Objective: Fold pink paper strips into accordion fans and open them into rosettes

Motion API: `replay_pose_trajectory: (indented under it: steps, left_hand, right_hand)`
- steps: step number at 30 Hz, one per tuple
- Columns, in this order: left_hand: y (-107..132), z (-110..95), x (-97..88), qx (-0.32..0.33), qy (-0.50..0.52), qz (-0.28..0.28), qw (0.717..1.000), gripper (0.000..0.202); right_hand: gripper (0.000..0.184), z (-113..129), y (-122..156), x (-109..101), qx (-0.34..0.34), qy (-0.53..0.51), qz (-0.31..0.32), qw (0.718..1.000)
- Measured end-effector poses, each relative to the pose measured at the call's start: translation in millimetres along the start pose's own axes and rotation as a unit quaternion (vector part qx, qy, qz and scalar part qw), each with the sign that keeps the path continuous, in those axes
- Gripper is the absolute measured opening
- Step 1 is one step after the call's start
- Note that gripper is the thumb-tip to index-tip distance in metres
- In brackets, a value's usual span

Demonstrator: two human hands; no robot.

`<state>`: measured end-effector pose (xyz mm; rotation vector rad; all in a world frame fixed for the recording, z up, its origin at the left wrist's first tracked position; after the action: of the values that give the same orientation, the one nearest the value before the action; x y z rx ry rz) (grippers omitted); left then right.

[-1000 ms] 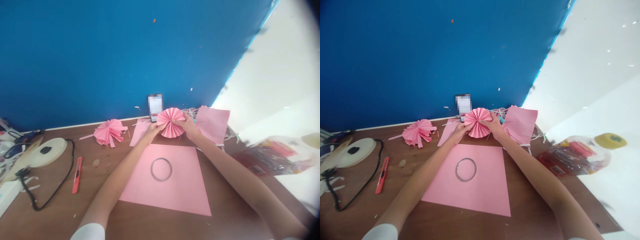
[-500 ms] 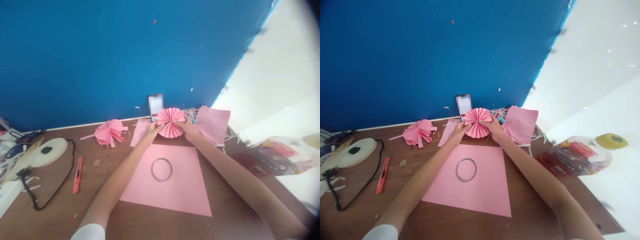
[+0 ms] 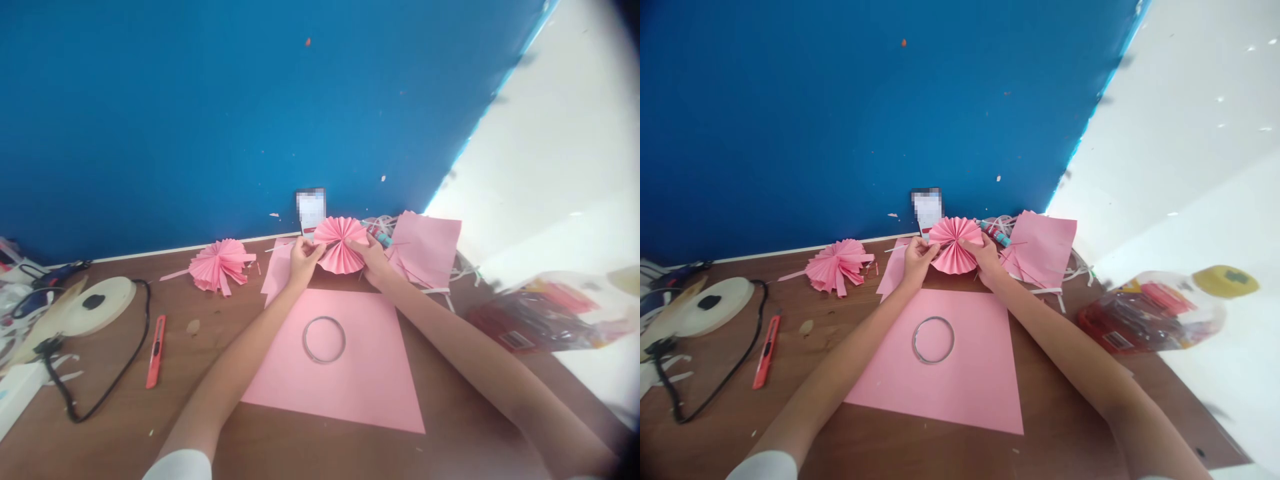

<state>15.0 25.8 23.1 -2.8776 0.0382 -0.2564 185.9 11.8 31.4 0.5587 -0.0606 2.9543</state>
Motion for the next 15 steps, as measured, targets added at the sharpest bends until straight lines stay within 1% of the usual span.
replay_pose_trajectory:
  steps: [3, 6, 8, 10, 15]
  left_hand:
    - [3.3, -4.8, 1.8, 0.025, -0.026, 0.003, 0.999, 0.031]
    - [6.0, -11.5, 6.1, 0.064, -0.083, 0.037, 0.994, 0.023]
    - [6.8, -14.5, 8.7, 0.081, -0.114, 0.062, 0.988, 0.021]
    - [6.7, -15.1, 10.0, 0.084, -0.136, 0.081, 0.984, 0.024]
    - [4.4, -10.2, 9.9, 0.068, -0.170, 0.099, 0.978, 0.028]
  right_hand:
    - [0.046, -4.4, -2.3, -2.9, -0.010, 0.002, -0.007, 1.000]
    - [0.046, -7.8, -5.8, -8.4, -0.020, 0.012, -0.024, 0.999]
    - [0.047, -8.9, -7.6, -11.0, -0.024, 0.018, -0.028, 0.999]
    - [0.047, -9.0, -8.4, -12.2, -0.028, 0.023, -0.027, 0.999]
    - [0.046, -7.7, -6.7, -12.0, -0.034, 0.043, -0.028, 0.998]
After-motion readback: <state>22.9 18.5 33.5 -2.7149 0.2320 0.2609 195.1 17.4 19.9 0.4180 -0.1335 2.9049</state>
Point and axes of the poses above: each hand's wrist, its own y-axis away from the middle knuckle, its own x-axis out of the palm, z = x × y, the point moved 4 cm from there along -y, towards the middle knuckle, and after that the axes turned 1 degree about y, right-handed, at the moved point
